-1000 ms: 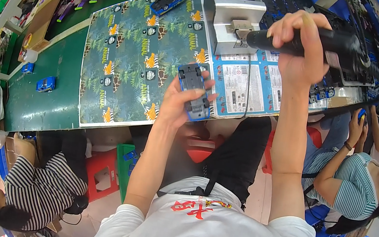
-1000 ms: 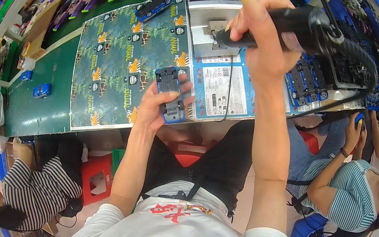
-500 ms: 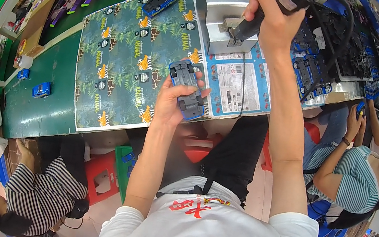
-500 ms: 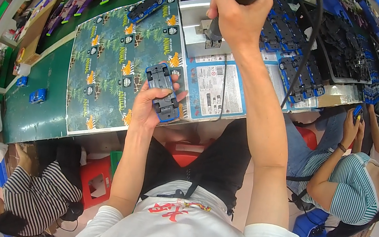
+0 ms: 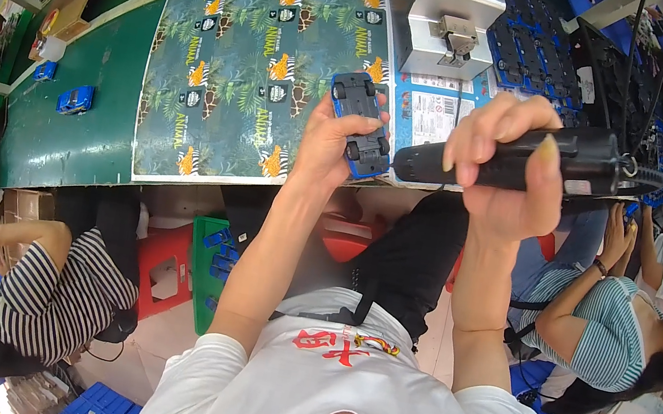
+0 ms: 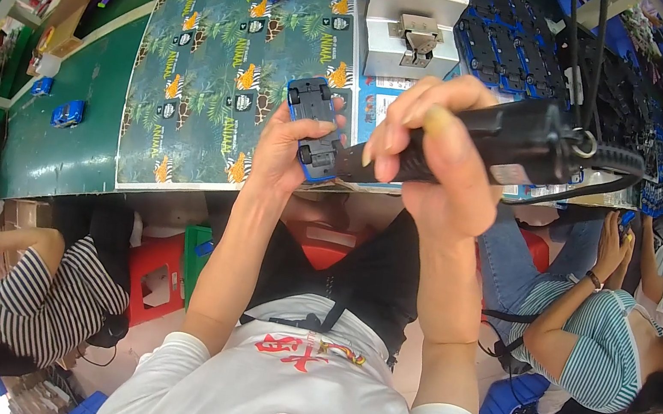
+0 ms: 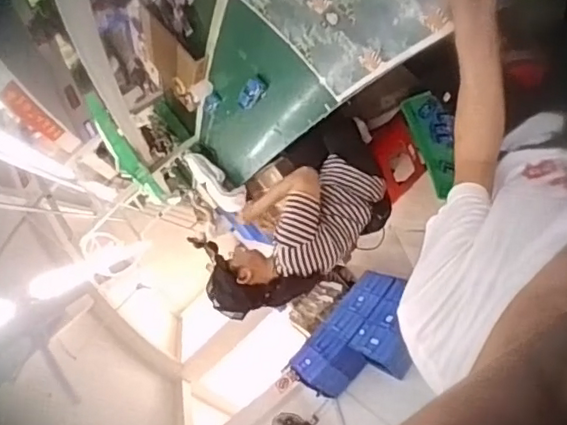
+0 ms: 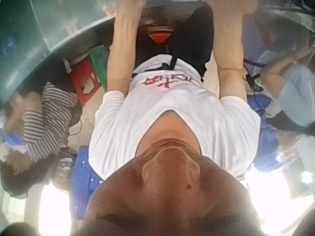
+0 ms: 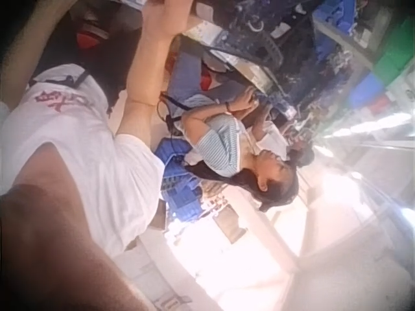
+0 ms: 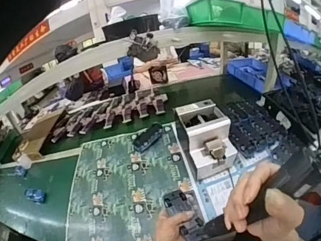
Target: The person assembles plastic toy cars by attaching chassis components with screws using an electric screwdriver.
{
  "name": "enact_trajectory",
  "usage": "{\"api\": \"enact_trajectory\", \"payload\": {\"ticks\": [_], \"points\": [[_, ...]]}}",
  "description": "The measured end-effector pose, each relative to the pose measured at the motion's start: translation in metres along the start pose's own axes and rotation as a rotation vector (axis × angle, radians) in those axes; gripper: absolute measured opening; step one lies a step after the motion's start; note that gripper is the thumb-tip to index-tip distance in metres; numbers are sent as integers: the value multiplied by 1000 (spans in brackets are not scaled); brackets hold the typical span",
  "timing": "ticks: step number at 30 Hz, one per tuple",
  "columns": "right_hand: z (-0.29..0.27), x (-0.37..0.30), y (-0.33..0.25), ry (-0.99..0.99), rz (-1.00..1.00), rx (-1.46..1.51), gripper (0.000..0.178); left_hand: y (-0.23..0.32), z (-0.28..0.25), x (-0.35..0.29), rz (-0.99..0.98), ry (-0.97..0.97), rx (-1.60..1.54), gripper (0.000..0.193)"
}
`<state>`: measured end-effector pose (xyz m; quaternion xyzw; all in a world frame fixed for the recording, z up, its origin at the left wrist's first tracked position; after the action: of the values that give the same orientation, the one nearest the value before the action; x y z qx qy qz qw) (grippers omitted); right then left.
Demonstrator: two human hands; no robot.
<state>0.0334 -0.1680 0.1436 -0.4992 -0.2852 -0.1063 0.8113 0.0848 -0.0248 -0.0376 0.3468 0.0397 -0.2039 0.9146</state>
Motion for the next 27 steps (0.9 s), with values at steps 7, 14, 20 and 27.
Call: {"api": "enact_trajectory", "payload": {"ticks": [7,14,20,27], "points": [[3,-8,24,-2,115,-15,24,-2,3,-2,-8,30,-28,61],[20,3,24,-98,153,-40,28,2,6,3,-36,-13,-34,67],[15,-1,32,-74,141,-15,28,-7,0,4,-102,27,-52,77],[22,1,29,-86,123,54,26,-1,3,-6,-116,31,-29,73]]}}
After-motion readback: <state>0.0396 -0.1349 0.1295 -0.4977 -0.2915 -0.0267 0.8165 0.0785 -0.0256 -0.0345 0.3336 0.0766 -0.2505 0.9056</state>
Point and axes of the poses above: each hand's wrist, its own x-axis towards the middle knuckle, its own z-axis out of the palm, y = z × x, the point moved 8 cm from there along x, towards the middle knuckle, and after that the axes turned 5 degrees about -y, right-handed, at the moved point
